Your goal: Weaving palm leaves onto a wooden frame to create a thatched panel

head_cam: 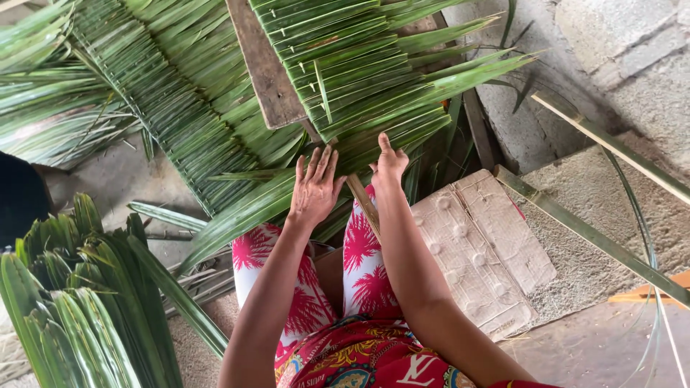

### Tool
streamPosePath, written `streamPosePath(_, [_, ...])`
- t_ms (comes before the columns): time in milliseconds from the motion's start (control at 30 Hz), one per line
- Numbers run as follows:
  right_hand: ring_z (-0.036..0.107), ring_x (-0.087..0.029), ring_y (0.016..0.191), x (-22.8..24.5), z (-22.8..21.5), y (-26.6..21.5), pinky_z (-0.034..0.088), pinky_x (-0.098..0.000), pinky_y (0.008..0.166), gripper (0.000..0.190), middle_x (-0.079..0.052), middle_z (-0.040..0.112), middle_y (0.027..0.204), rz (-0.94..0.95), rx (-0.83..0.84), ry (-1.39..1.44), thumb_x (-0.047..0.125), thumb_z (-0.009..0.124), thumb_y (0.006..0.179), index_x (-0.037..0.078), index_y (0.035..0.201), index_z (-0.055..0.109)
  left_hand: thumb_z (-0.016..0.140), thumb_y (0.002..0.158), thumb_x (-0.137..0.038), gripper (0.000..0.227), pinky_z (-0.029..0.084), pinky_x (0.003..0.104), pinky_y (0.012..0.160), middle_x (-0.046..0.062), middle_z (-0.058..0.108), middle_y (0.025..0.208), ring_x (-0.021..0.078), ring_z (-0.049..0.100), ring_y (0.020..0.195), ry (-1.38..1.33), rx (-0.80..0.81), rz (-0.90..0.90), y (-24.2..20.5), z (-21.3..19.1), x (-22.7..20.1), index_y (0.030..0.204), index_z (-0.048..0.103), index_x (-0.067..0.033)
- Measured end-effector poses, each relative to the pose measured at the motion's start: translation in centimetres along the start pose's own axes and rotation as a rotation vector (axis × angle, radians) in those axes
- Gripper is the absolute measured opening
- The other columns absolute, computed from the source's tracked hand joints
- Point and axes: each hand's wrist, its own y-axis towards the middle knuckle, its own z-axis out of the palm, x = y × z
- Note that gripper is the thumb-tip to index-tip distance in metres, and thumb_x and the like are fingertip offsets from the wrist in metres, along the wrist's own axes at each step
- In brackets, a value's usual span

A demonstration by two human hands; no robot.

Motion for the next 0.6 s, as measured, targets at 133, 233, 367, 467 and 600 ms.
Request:
streamPosePath(133, [0.073, -0.034, 0.088, 0.3, 0.4, -0.4, 0.066, -0.0524, 0.068, 0.059, -0.019, 0.066, 0.105, 0.0, -0.004, -0.004, 0.024, 0.09, 0.083, -0.007, 0.121, 0.056, 0.062, 0.099, -0.042, 0.057, 0.036, 0.056, 0.114, 0.016, 0.056, 0.148, 0.0331, 0.055, 0.136, -0.005, 0.024, 0.024, -0.2, 0.6, 0.7, 0.143, 0.059, -0.0054])
streamPosePath(233, [0.073, -0.033, 0.082, -0.1, 0.6, 0.2, 0.066, -0.0507, 0.064, 0.055, -0.018, 0.066, 0.097, -0.006, 0.002, 0.0, 0.025, 0.091, 0.081, -0.005, 0.114, 0.059, 0.06, 0.101, -0.042, 0.059, 0.037, 0.056, 0.115, 0.016, 0.053, 0.152, 0.0336, 0.051, 0.139, 0.006, 0.086, 0.031, -0.3, 1.2, 1.4, 0.147, 0.055, -0.0059])
streamPosePath(367, [0.074, -0.031, 0.08, -1.2, 0.7, 1.8, 0.066, -0.0499, 0.065, 0.051, -0.018, 0.067, 0.094, -0.036, 0.014, 0.018, 0.025, 0.091, 0.082, -0.004, 0.112, 0.062, 0.058, 0.102, -0.043, 0.06, 0.037, 0.055, 0.115, 0.016, 0.051, 0.154, 0.0329, 0.05, 0.14, -0.016, 0.094, 0.017, -0.5, 2.1, 1.6, 0.15, 0.052, -0.0064])
streamPosePath(467, [0.073, -0.031, 0.079, -0.4, 0.9, 0.9, 0.066, -0.0499, 0.065, 0.051, -0.018, 0.066, 0.092, -0.048, 0.028, 0.026, 0.026, 0.092, 0.081, -0.005, 0.11, 0.062, 0.057, 0.103, -0.043, 0.06, 0.038, 0.055, 0.115, 0.016, 0.05, 0.155, 0.0337, 0.05, 0.14, -0.018, 0.09, 0.007, -0.6, 2.4, 1.6, 0.15, 0.051, -0.0062])
streamPosePath(600, [0.072, -0.031, 0.072, -1.3, 0.6, 2.2, 0.067, -0.0449, 0.057, 0.054, -0.016, 0.062, 0.088, -0.061, 0.047, -0.013, 0.03, 0.09, 0.082, -0.006, 0.106, 0.058, 0.057, 0.103, -0.043, 0.06, 0.038, 0.055, 0.115, 0.014, 0.051, 0.154, 0.0338, 0.051, 0.139, -0.022, 0.086, -0.011, -0.4, 2.4, 1.5, 0.15, 0.051, -0.0074])
